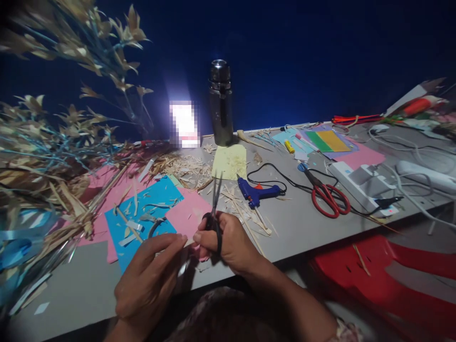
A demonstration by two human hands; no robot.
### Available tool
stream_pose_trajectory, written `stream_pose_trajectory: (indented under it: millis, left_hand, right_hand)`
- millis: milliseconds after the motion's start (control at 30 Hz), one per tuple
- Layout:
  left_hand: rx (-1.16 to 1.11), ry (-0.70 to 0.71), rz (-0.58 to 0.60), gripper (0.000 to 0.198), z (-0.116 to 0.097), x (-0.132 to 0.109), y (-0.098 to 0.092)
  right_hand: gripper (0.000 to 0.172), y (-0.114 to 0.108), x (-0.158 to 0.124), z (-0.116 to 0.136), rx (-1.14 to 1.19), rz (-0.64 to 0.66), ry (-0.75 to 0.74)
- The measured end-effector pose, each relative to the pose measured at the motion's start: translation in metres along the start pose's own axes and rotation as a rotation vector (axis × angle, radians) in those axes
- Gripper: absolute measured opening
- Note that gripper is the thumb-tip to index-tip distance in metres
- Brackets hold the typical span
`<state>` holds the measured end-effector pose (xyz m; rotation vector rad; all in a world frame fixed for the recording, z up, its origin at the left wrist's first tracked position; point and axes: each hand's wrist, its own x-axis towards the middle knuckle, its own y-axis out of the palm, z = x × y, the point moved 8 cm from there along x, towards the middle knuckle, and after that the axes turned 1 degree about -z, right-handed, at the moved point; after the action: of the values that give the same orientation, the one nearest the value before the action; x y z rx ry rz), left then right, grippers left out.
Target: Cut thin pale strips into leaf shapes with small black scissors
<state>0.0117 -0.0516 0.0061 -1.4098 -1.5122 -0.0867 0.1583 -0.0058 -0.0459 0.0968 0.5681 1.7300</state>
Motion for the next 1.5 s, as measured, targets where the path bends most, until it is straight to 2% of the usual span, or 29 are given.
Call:
stream_pose_trajectory:
  millis: [67, 100, 167, 233, 300, 367, 433, 567, 733, 900, 1000, 1100, 1233, 1367, 1500]
  left_hand:
    - [-0.119, -0.128, -0.004, 0.044, 0.007, 0.003, -0.001]
    - [-0.229, -0.255, 0.012, 0.040, 0.016, 0.003, 0.001]
    - [-0.583, -0.588, 0.098, 0.025, 0.033, -0.002, 0.015]
    - [-0.973, -0.895, 0.238, 0.031, 0.036, -0.013, 0.037]
    - [-1.194, -1.064, 0.350, 0.035, 0.030, -0.020, 0.050]
    - [-1.199, -1.156, 0.403, 0.029, 0.029, -0.026, 0.055]
    - [-1.159, -1.199, 0.399, 0.028, 0.031, -0.029, 0.056]
    - [-1.235, -1.180, 0.254, 0.027, 0.034, -0.027, 0.053]
    - [-1.267, -1.192, 0.176, 0.026, 0.035, -0.025, 0.053]
    - [-1.056, -1.153, 0.113, 0.027, 0.038, -0.026, 0.045]
    - [-0.958, -1.099, 0.126, 0.024, 0.040, -0.025, 0.039]
    - [-1.071, -1.155, 0.133, 0.023, 0.040, -0.028, 0.042]
    - [-1.246, -1.259, 0.051, 0.025, 0.035, -0.029, 0.051]
    - [-1.326, -1.274, 0.004, 0.019, 0.030, -0.023, 0.058]
    - [-1.301, -1.287, -0.078, 0.018, 0.036, -0.020, 0.052]
  right_hand:
    - [0.028, -0.003, 0.000, 0.003, -0.023, -0.059, -0.060]
    - [0.025, -0.004, -0.001, 0.006, -0.061, -0.067, -0.089]
    - [0.022, -0.003, -0.002, 0.014, -0.153, -0.045, -0.127]
    - [0.020, 0.000, -0.005, 0.021, -0.249, 0.010, -0.137]
    - [0.016, 0.004, -0.007, 0.027, -0.353, 0.068, -0.149]
    - [0.013, 0.008, -0.008, 0.032, -0.430, 0.108, -0.163]
    - [0.015, 0.007, -0.006, 0.036, -0.415, 0.089, -0.176]
    - [0.022, -0.004, 0.000, 0.030, -0.234, -0.021, -0.143]
    - [0.033, 0.010, 0.002, 0.006, -0.115, 0.107, -0.056]
    - [0.029, 0.011, 0.000, 0.005, -0.240, -0.057, -0.095]
    - [0.028, 0.009, 0.002, 0.010, -0.194, -0.083, -0.095]
    - [0.025, 0.003, 0.005, 0.013, -0.161, -0.107, -0.116]
    - [0.024, -0.004, 0.005, 0.011, -0.166, -0.194, -0.168]
    - [0.027, 0.005, 0.001, -0.005, -0.108, -0.200, -0.127]
    - [0.033, 0.015, -0.002, -0.011, -0.078, -0.157, -0.078]
